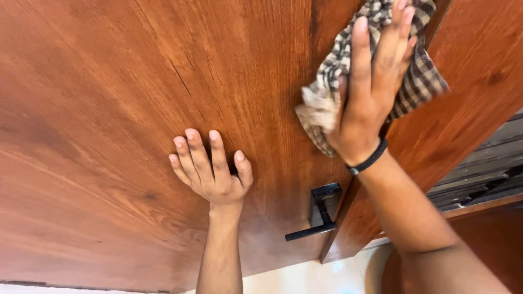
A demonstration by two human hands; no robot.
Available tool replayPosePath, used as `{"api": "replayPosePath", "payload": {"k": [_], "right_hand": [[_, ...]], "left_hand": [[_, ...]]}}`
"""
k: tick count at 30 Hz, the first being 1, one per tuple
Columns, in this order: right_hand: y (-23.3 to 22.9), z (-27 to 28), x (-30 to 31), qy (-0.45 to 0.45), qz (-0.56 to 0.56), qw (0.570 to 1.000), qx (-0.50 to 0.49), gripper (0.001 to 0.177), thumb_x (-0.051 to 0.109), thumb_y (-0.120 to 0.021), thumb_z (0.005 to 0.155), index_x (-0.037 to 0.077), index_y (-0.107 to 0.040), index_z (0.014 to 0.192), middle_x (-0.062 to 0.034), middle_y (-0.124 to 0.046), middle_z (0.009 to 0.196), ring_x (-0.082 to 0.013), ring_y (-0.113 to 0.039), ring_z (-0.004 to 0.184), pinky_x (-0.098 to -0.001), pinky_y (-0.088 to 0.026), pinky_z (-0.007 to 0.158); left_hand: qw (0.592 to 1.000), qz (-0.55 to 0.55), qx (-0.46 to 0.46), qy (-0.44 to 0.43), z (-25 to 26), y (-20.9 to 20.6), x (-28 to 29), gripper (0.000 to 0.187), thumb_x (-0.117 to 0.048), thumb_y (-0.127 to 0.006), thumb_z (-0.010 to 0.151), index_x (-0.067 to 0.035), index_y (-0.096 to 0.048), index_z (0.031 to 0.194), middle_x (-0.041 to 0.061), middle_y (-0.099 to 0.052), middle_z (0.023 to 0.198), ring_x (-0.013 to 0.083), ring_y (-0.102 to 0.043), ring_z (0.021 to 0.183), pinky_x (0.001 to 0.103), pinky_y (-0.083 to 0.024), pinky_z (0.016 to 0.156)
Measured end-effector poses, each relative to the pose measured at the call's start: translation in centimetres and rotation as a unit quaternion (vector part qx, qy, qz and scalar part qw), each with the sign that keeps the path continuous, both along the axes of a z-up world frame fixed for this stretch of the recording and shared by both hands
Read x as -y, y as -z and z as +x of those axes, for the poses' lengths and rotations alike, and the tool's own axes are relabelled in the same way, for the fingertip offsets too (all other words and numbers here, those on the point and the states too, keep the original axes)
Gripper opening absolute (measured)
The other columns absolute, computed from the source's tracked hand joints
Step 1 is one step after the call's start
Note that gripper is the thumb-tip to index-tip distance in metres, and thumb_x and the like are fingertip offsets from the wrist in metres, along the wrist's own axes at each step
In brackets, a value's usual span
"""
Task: The person wipes a wooden door with a striped cloth, using both hands to rub the surface. They briefly pick up a spray bottle, then continue wiping the door with the cloth.
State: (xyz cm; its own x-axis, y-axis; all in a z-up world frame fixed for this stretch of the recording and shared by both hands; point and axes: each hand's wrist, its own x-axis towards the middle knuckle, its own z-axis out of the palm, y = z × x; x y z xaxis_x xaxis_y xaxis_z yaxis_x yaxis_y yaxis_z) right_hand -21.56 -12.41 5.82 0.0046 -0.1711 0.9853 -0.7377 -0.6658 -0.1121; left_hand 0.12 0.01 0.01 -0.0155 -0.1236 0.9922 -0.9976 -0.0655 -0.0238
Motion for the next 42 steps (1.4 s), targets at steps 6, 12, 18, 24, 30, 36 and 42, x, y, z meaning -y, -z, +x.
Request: {"api": "replayPosePath", "payload": {"k": [6, 12, 18, 24, 30, 36, 42], "right_hand": [[7.4, 0.9, -4.1, -0.013, 0.006, 0.983, -0.184, 0.055, 0.027, -0.056, 0.103, 0.017, -0.046, 0.157, -0.0177, -0.020, 0.170, -0.0347, -0.020, 0.159, -0.0575, -0.013, 0.128], [12.1, 0.2, -2.9, -0.071, 0.035, 0.995, 0.054, 0.078, 0.032, -0.067, 0.084, 0.012, -0.041, 0.154, -0.0224, -0.018, 0.164, -0.0383, -0.017, 0.156, -0.0590, -0.010, 0.129], [17.3, 0.5, -4.2, -0.089, 0.008, 0.986, -0.142, 0.063, 0.011, -0.059, 0.093, 0.014, -0.049, 0.155, -0.0250, -0.024, 0.166, -0.0394, -0.018, 0.158, -0.0575, -0.004, 0.127], [8.0, 0.1, -3.3, -0.029, 0.051, 0.998, -0.021, 0.052, 0.025, -0.046, 0.113, 0.013, -0.038, 0.163, -0.0252, -0.017, 0.170, -0.0392, -0.013, 0.160, -0.0541, -0.003, 0.131], [-2.1, 3.9, -4.3, 0.019, 0.064, 0.998, 0.013, 0.061, 0.039, -0.033, 0.104, 0.010, -0.036, 0.157, -0.0255, -0.023, 0.164, -0.0428, -0.017, 0.159, -0.0582, -0.008, 0.130], [-4.4, 9.2, -5.0, 0.046, 0.070, 0.994, -0.063, 0.060, 0.041, -0.042, 0.107, 0.017, -0.025, 0.159, -0.0200, -0.015, 0.166, -0.0370, -0.010, 0.159, -0.0558, 0.001, 0.130], [-0.7, 16.6, -8.9, -0.103, -0.018, 0.980, -0.171, 0.070, 0.003, -0.053, 0.109, 0.015, -0.020, 0.169, -0.0183, -0.020, 0.172, -0.0330, -0.013, 0.162, -0.0517, 0.001, 0.133]], "left_hand": [[1.000, 0.009, -0.001, -0.003, 0.0, 0.3, -0.1, 0.051, -0.037, -0.046, 0.110, -0.006, -0.053, 0.149, 0.021, -0.044, 0.158, 0.0383, -0.035, 0.152, 0.054, -0.018, 0.130], [1.000, -0.003, -0.002, -0.003, 0.1, 0.5, 0.4, 0.052, -0.038, -0.045, 0.109, -0.007, -0.052, 0.150, 0.020, -0.043, 0.158, 0.0372, -0.034, 0.152, 0.053, -0.018, 0.130], [1.000, 0.007, -0.001, 0.000, 0.1, 0.3, 0.0, 0.051, -0.037, -0.046, 0.110, -0.006, -0.052, 0.150, 0.020, -0.042, 0.158, 0.0378, -0.033, 0.153, 0.053, -0.018, 0.130], [1.000, 0.008, -0.002, 0.007, 0.1, 0.2, -0.1, 0.051, -0.035, -0.048, 0.109, -0.006, -0.053, 0.150, 0.021, -0.042, 0.158, 0.0383, -0.033, 0.153, 0.054, -0.018, 0.130], [0.998, 0.043, -0.016, 0.032, 0.8, -0.5, -2.0, 0.045, -0.028, -0.051, 0.109, -0.003, -0.054, 0.147, 0.020, -0.046, 0.157, 0.0378, -0.036, 0.152, 0.054, -0.021, 0.129], [0.997, -0.037, -0.043, 0.049, 5.9, -4.0, -5.2, 0.041, -0.018, -0.048, 0.112, 0.001, -0.050, 0.148, 0.019, -0.046, 0.157, 0.0373, -0.038, 0.153, 0.053, -0.029, 0.127], [0.998, -0.004, -0.048, 0.047, 9.7, -5.4, -6.6, 0.038, -0.012, -0.046, 0.111, 0.003, -0.053, 0.146, 0.021, -0.048, 0.156, 0.0402, -0.040, 0.152, 0.054, -0.030, 0.127]]}}
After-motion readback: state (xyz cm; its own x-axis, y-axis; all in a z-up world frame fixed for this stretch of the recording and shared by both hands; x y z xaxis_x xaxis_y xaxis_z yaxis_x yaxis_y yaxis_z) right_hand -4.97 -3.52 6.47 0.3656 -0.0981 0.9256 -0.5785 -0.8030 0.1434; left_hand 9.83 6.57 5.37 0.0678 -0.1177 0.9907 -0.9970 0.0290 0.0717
